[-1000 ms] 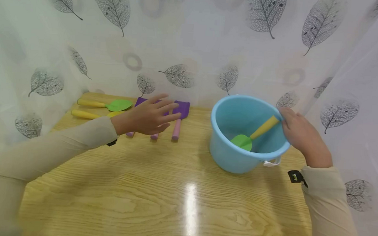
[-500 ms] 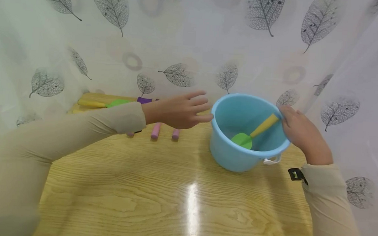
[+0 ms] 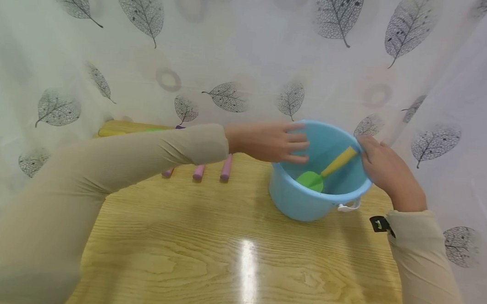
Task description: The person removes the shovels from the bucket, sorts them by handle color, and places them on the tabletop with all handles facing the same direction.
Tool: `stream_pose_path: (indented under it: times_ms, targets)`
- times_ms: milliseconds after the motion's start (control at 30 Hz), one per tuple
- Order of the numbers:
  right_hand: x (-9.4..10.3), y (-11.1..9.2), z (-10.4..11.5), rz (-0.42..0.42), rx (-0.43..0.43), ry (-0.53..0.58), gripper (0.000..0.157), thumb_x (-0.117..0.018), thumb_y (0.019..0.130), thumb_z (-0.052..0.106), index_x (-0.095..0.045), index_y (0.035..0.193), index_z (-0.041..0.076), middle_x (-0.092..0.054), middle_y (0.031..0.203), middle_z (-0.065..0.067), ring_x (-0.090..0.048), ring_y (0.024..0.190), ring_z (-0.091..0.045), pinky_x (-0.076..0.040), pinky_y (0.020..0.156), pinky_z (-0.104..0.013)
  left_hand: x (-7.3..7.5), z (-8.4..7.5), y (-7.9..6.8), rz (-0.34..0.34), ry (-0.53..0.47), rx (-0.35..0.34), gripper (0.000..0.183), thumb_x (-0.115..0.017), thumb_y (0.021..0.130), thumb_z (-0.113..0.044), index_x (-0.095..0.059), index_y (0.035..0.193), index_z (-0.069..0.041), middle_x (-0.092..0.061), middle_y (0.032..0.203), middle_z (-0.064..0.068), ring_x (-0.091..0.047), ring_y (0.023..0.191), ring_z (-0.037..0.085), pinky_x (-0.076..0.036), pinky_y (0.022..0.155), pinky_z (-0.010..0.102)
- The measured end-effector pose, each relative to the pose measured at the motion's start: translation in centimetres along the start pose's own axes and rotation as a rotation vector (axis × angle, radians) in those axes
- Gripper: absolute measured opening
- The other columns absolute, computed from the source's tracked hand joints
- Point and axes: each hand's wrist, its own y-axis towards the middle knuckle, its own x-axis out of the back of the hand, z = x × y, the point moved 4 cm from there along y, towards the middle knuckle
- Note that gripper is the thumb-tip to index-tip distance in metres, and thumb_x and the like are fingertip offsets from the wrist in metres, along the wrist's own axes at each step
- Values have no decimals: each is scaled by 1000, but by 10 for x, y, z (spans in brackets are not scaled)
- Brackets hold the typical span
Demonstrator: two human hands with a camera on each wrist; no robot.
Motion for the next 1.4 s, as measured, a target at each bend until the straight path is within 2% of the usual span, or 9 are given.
stream_pose_path:
  times_ms: [133, 267, 433, 733, 867, 1033, 1233, 1400]
  targets:
    - [0, 0, 0, 1, 8, -2, 49, -21, 103, 24, -22, 148, 3, -31, 146, -28, -36, 123, -51, -31, 93, -64, -3, 1, 15, 14, -51, -51, 34, -28, 100, -10, -44, 129, -13, -53, 125, 12, -49, 116, 31, -25, 114, 46]
    - [1, 0, 1, -13, 25, -6, 48, -22, 103, 23, -25, 146, 2, -35, 142, -27, -43, 116, -47, -36, 88, -60, -7, 3, 29, 59, -71, -97, 33, -27, 101, -12, -45, 129, -11, -52, 129, 13, -47, 120, 32, -23, 116, 46]
    - [1, -1, 1, -9, 14, -17, 49, -21, 103, 24, -25, 146, 2, -33, 144, -28, -39, 120, -50, -34, 89, -61, -13, 8, 45, 144, -24, -150, 36, -27, 101, -12, -42, 133, -9, -48, 137, 13, -41, 129, 31, -19, 118, 46]
    - [0, 1, -2, 31, -6, -29, 50, -19, 103, 24, -19, 148, 1, -26, 148, -29, -35, 121, -53, -35, 86, -60, -23, 12, 73, 229, 12, -270, 38, -33, 100, -11, -41, 137, -10, -42, 140, 12, -35, 133, 29, -14, 119, 42]
    - [0, 1, -2, 36, -6, -30, 51, -18, 103, 25, -19, 148, 2, -24, 149, -28, -33, 123, -54, -35, 86, -61, -27, 14, 84, 281, 39, -315, 41, -35, 100, -14, -37, 141, -10, -35, 147, 11, -28, 138, 29, -8, 120, 42]
    - [0, 0, -3, 19, 10, -22, 50, -18, 103, 25, -22, 147, 2, -28, 148, -27, -38, 120, -51, -38, 83, -58, -36, 11, 99, 337, 87, -353, 47, -40, 98, -18, -32, 144, -11, -26, 154, 10, -20, 143, 28, -2, 120, 43]
    - [0, 1, -2, 19, 5, -10, 51, -18, 103, 26, -22, 147, 1, -26, 149, -27, -35, 124, -52, -35, 89, -61, -51, 5, 114, 426, 185, -414, 55, -43, 97, -23, -23, 147, -13, -18, 157, 9, -11, 145, 30, 3, 120, 46]
    - [0, 1, -3, 13, 0, -24, 51, -17, 103, 27, -22, 148, 3, -26, 149, -26, -32, 125, -55, -33, 92, -65, -56, 6, 119, 511, 229, -399, 64, -40, 98, -27, -5, 151, -21, -1, 160, 5, 2, 147, 28, 8, 118, 49]
